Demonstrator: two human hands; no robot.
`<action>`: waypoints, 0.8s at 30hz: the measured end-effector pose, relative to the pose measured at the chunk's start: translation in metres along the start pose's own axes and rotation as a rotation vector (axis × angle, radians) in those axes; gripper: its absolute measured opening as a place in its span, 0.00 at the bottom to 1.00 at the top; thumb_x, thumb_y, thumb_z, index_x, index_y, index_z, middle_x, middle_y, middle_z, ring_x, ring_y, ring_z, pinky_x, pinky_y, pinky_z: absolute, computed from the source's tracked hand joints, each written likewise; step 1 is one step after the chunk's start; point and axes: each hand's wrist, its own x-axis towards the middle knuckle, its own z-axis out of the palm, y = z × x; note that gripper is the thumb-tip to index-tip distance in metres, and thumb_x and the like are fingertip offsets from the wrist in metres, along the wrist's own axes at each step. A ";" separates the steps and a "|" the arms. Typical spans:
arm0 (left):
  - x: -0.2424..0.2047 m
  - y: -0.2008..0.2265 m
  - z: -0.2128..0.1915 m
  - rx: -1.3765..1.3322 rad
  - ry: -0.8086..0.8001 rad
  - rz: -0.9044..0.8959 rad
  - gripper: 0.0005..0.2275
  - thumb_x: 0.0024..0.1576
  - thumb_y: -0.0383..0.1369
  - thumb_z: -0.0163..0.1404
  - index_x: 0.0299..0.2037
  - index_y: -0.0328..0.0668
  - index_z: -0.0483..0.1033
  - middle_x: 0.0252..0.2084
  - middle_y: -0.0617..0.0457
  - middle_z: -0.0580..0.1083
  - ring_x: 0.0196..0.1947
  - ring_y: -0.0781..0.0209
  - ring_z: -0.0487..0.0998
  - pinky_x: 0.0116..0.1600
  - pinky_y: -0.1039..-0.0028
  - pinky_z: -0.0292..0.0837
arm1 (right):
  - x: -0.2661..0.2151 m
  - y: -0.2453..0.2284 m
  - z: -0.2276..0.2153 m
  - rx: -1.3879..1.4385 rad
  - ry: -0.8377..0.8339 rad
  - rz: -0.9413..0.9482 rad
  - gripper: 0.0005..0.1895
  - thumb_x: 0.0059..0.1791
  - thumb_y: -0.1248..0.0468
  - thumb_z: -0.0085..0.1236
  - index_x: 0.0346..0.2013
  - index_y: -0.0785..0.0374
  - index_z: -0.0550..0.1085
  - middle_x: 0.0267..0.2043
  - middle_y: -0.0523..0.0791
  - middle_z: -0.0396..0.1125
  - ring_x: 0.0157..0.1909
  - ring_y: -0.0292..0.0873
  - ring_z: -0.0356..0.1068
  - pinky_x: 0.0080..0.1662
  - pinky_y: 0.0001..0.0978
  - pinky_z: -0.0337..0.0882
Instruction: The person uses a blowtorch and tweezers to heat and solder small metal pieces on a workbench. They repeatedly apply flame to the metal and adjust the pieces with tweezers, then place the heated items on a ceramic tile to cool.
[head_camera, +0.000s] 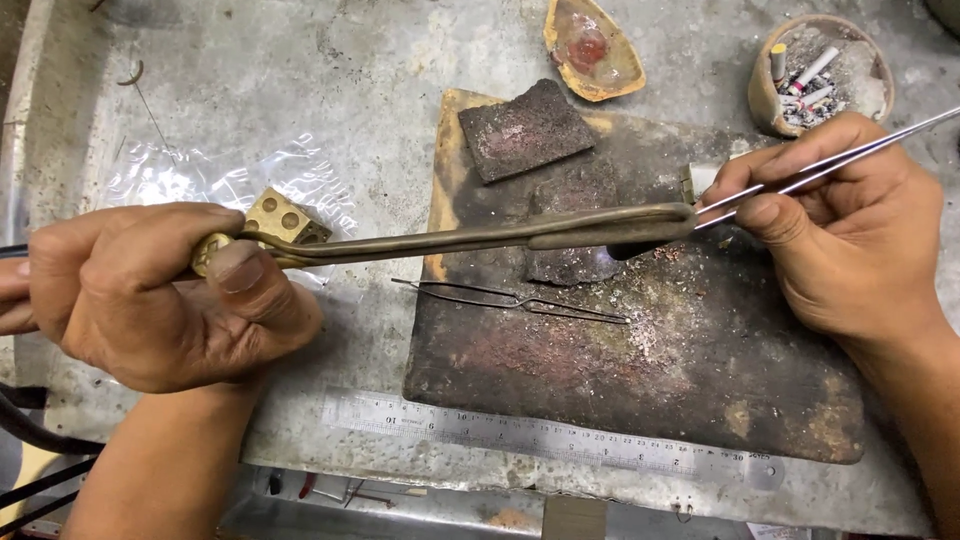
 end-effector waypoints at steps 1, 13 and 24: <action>0.000 0.000 0.001 0.001 0.000 -0.001 0.11 0.65 0.36 0.52 0.41 0.34 0.79 0.30 0.46 0.75 0.36 0.45 0.72 0.45 0.64 0.63 | 0.000 0.001 0.000 0.000 -0.001 -0.001 0.14 0.55 0.65 0.54 0.48 0.67 0.60 0.48 0.62 0.71 0.47 0.50 0.77 0.50 0.31 0.80; 0.005 0.005 0.011 0.036 0.059 -0.025 0.16 0.65 0.40 0.49 0.31 0.36 0.79 0.23 0.46 0.69 0.33 0.47 0.66 0.55 0.62 0.54 | 0.002 0.001 0.001 0.012 0.009 -0.008 0.14 0.55 0.66 0.54 0.48 0.71 0.61 0.46 0.61 0.70 0.47 0.52 0.76 0.57 0.38 0.81; 0.021 0.013 0.013 -0.061 0.172 0.012 0.15 0.68 0.35 0.47 0.33 0.28 0.74 0.24 0.43 0.68 0.31 0.44 0.67 0.37 0.61 0.61 | 0.001 -0.001 0.001 -0.011 0.015 0.032 0.14 0.55 0.65 0.55 0.48 0.70 0.61 0.47 0.61 0.71 0.46 0.50 0.77 0.49 0.29 0.79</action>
